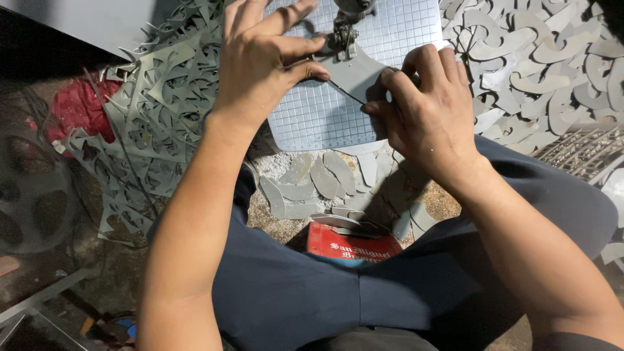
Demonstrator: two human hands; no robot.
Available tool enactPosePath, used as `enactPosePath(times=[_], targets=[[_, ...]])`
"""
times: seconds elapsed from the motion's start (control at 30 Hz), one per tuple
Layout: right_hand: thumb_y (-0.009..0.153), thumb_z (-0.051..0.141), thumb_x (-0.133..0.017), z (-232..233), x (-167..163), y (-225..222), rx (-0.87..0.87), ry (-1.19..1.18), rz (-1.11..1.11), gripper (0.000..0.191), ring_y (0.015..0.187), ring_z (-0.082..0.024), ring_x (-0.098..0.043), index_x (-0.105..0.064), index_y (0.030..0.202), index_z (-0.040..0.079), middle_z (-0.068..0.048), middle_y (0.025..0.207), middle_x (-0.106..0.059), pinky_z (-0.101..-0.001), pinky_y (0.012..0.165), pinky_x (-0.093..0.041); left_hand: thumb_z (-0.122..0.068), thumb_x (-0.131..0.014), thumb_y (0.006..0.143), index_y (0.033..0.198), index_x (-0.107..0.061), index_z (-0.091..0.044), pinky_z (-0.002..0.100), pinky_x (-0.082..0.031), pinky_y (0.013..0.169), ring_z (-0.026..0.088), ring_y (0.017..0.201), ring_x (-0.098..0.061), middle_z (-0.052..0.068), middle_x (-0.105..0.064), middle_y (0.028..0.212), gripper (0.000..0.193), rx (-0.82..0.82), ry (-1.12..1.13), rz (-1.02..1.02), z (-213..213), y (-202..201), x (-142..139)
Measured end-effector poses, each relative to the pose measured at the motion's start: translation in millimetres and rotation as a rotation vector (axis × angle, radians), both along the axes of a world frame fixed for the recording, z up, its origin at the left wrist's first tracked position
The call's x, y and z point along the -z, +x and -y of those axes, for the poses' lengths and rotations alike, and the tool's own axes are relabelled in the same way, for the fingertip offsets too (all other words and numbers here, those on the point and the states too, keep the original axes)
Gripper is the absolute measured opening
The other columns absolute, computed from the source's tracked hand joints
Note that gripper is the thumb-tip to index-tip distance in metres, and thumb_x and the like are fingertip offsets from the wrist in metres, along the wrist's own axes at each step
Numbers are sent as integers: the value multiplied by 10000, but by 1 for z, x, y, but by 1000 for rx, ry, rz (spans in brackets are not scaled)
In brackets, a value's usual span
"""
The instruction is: The person sits cross-legged on the floor and uses a sewing machine to stitch gray shoe parts. They repeatedly pick up individual pieces, guide them under the needle, and place finished pieces aside.
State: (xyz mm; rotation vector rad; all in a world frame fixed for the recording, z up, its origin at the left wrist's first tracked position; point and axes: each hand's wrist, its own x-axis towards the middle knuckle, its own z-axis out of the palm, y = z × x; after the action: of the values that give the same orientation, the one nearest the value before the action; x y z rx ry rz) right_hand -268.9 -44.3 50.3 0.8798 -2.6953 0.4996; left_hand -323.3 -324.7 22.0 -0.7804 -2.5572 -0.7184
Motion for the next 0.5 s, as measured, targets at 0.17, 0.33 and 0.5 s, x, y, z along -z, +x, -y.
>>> enactPosePath(times=[0.17, 0.33, 0.5], targets=[[975, 288, -853, 3, -3, 1, 12, 7, -4, 345, 1056, -315, -516, -688, 1101, 13, -142, 1079, -535, -429, 893, -439, -452, -860, 827, 1039, -838, -154, 512, -353, 1153, 260, 1315, -578, 14, -745, 1314, 367, 45, -6, -23, 3, -7, -2], [947, 277, -858, 7, -5, 2, 11, -24, 16, 339, 1039, -326, -517, -680, 1075, 19, -141, 1094, -532, -437, 872, -425, -443, -853, 852, 1013, -844, -174, 519, -345, 1134, 259, 1279, -595, 19, -749, 1302, 314, 38, -14, -58, 5, -15, 6], [942, 256, -857, 11, -4, 2, 21, -39, 26, 326, 1037, -322, -517, -665, 1059, 20, -139, 1087, -525, -438, 881, -425, -517, -816, 862, 1035, -845, -187, 519, -343, 1118, 284, 1221, -607, 22, -765, 1225, 374, 6, -3, 47, 11, -19, 12]])
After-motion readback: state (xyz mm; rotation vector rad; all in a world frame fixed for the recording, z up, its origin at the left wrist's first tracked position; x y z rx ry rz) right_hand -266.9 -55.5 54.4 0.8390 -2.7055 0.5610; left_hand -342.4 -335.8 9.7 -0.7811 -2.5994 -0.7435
